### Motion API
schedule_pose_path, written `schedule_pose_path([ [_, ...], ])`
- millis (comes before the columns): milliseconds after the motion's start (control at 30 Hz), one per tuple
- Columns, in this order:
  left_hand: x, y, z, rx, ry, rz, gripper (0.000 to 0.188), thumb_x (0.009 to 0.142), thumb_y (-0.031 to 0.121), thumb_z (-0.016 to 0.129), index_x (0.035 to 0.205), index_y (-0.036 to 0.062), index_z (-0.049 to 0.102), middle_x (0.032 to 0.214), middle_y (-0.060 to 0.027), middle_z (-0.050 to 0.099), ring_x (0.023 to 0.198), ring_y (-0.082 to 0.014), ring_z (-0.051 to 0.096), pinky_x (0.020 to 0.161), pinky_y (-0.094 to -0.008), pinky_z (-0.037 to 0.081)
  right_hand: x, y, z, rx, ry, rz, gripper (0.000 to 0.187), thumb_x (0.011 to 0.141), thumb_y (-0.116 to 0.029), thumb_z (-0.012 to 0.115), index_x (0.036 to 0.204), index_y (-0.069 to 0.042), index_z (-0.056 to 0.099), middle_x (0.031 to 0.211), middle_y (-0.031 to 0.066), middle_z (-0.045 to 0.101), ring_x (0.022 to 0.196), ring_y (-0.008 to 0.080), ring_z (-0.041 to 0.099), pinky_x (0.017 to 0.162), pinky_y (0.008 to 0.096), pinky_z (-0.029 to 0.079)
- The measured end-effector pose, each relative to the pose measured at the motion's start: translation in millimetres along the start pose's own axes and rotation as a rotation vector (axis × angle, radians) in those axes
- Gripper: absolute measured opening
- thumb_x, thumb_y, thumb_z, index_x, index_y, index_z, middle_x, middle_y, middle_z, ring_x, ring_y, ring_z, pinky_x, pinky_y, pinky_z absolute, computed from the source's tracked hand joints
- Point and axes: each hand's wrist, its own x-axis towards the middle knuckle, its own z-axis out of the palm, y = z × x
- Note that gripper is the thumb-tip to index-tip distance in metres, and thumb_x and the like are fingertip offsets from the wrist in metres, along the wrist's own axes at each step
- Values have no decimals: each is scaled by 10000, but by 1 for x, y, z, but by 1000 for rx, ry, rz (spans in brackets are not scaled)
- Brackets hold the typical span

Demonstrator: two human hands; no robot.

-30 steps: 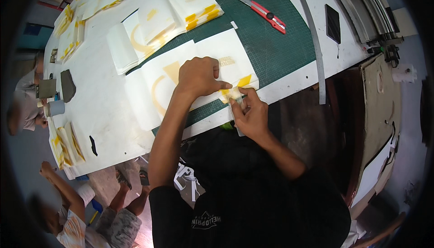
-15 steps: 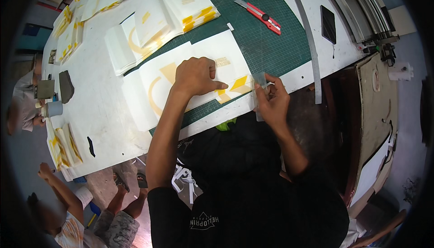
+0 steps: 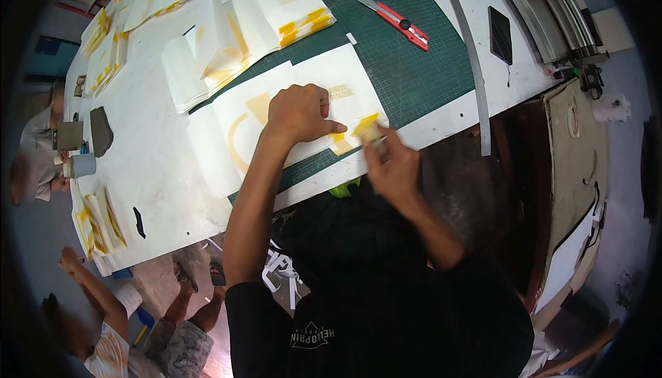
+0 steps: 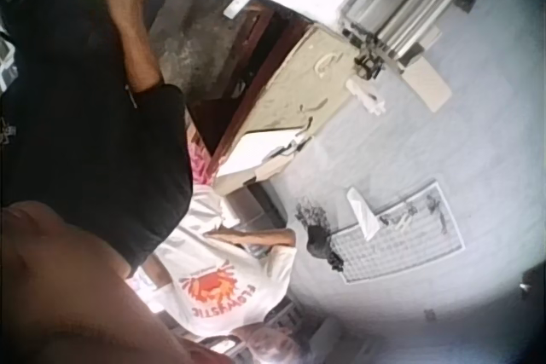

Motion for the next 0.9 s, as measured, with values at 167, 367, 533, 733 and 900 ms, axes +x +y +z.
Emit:
schedule_pose_path([
  [167,-2,0,-1,-17,-32,-17,471,693,503,929,829,97,732,870,-99,767,833,-287,721,730,-386,539,52,41,-52,-67,116,37,361,938,-193,757,1216,30,703,718,162,711,593,296,714,588,403,567],
  [367,-23,-4,12,-90,158,134,426,776,432,904,934,88,708,870,-96,720,868,-299,685,772,-406,527,97,37,-55,-590,219,-334,372,918,-162,783,1241,8,711,1055,178,635,967,338,628,850,444,523],
  [533,-40,-1,34,-92,372,213,369,795,345,891,971,83,700,905,-110,703,919,-320,663,808,-430,516,83,12,-49,-243,-361,-471,292,876,-132,818,1122,-21,707,1148,160,570,1083,357,547,954,477,453],
  [733,-70,-15,37,-226,563,213,506,777,364,906,1108,43,700,1091,-138,668,1075,-330,614,936,-446,462,85,-14,-56,-151,-518,-385,175,902,12,747,939,2,576,1048,140,596,938,321,650,809,408,526],
  [900,-91,-33,19,-340,663,271,625,703,416,958,1146,55,705,1141,-110,675,1160,-318,604,1055,-432,411,93,-47,-72,49,-548,-425,148,944,-31,732,977,1,592,1041,167,684,874,332,725,729,404,568],
])
